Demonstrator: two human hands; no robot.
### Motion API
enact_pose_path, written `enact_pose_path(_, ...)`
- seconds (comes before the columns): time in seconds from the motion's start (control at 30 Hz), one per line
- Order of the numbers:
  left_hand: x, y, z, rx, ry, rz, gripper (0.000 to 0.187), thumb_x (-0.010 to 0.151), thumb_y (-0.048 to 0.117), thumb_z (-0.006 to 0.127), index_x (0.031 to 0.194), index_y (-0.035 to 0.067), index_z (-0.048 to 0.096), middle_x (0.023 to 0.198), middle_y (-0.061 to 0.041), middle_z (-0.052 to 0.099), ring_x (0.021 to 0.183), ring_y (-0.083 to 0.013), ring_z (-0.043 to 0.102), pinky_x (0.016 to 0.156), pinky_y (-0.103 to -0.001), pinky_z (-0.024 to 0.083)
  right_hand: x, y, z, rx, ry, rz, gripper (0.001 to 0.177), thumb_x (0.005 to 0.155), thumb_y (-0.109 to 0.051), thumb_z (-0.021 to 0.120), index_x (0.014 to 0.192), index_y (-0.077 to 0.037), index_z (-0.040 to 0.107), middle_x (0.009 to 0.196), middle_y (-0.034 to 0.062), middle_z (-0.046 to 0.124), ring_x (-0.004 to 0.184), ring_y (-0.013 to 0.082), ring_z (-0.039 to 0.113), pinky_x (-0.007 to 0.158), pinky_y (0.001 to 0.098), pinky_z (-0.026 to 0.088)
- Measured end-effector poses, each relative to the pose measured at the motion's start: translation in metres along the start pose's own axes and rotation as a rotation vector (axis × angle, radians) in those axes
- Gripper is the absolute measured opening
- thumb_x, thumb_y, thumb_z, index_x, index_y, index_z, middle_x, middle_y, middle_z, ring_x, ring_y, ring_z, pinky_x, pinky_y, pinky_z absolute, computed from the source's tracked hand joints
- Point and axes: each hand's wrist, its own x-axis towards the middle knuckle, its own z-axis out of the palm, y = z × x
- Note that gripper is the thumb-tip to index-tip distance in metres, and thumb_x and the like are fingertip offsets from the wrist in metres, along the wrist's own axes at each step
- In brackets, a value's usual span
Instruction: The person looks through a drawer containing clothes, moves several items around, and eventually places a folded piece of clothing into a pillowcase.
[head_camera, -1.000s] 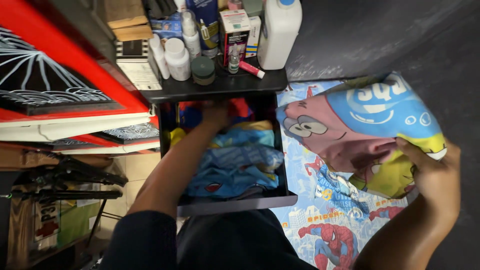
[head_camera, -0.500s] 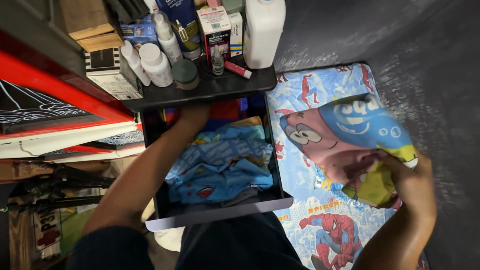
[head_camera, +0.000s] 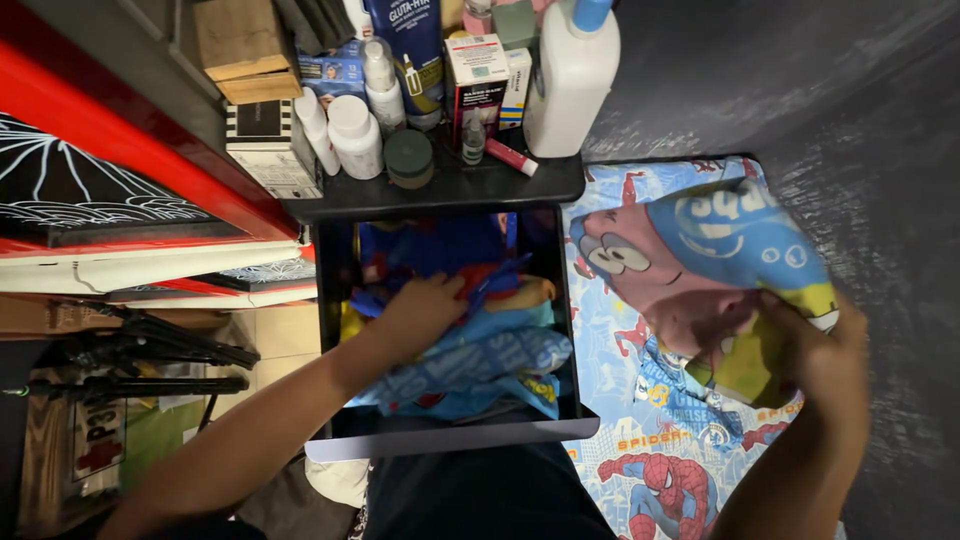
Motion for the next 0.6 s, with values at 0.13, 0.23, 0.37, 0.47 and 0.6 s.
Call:
enact_pose_path(0.13,-0.001,-0.011,0.0,-0.27,-0.109,-0.115,0.028,0.077,0.016,0.065,0.103,0.01,0.072,0.114,-0.012,0.067,0.101,-0.0325,0.065,0.08,-0.046,0.054,0.009,-0.011,0.006,0.063,-0.007,-0.09,0.016,0.101,-0.002,0.063,0.116,0.002,0.069,0.095,0.0067,0.07,0.08,0.0139,0.065,0.068,0.0283,0.049)
enact_pose_path(0.23,0.028,-0.056,0.044,-0.807,-0.271,-0.418,0.036,0.09,0.03,0.052,0.121,0.014,0.06,0.12,-0.009,0.067,0.104,-0.0321,0.068,0.086,-0.043,0.055,0.01,-0.018,0.013,0.023,0.0,-0.152,0.013,0.102,0.0,0.064,0.114,0.004,0.068,0.094,0.0081,0.07,0.084,0.0145,0.064,0.072,0.0284,0.049)
enact_pose_path(0.37,0.099,-0.122,0.155,-0.861,-0.385,-0.849,0.061,0.1,0.048,0.042,0.126,0.0,0.069,0.126,-0.028,0.073,0.113,-0.0433,0.072,0.094,-0.051,0.057,0.005,-0.029,0.021,0.013,-0.027,-0.172,0.019,0.101,0.0,0.064,0.12,0.002,0.068,0.102,0.0078,0.071,0.087,0.0137,0.065,0.075,0.0274,0.051)
enact_pose_path(0.47,0.125,-0.136,0.208,-0.525,-0.262,-0.844,0.053,0.094,0.04,0.052,0.128,0.006,0.073,0.134,-0.023,0.071,0.122,-0.039,0.069,0.104,-0.05,0.053,-0.001,-0.036,0.027,0.014,-0.073,-0.236,0.02,0.1,-0.002,0.065,0.12,0.002,0.068,0.105,0.0076,0.072,0.088,0.0144,0.067,0.076,0.0278,0.052)
enact_pose_path(0.6,0.134,-0.149,0.221,-0.368,-0.192,-0.913,0.049,0.094,0.035,0.053,0.13,0.006,0.07,0.133,-0.023,0.069,0.122,-0.0393,0.067,0.104,-0.052,0.051,-0.019,-0.034,0.013,-0.109,-0.033,-0.005,0.024,0.097,-0.005,0.069,0.12,-0.001,0.07,0.1,0.0091,0.073,0.082,0.0167,0.067,0.069,0.031,0.051)
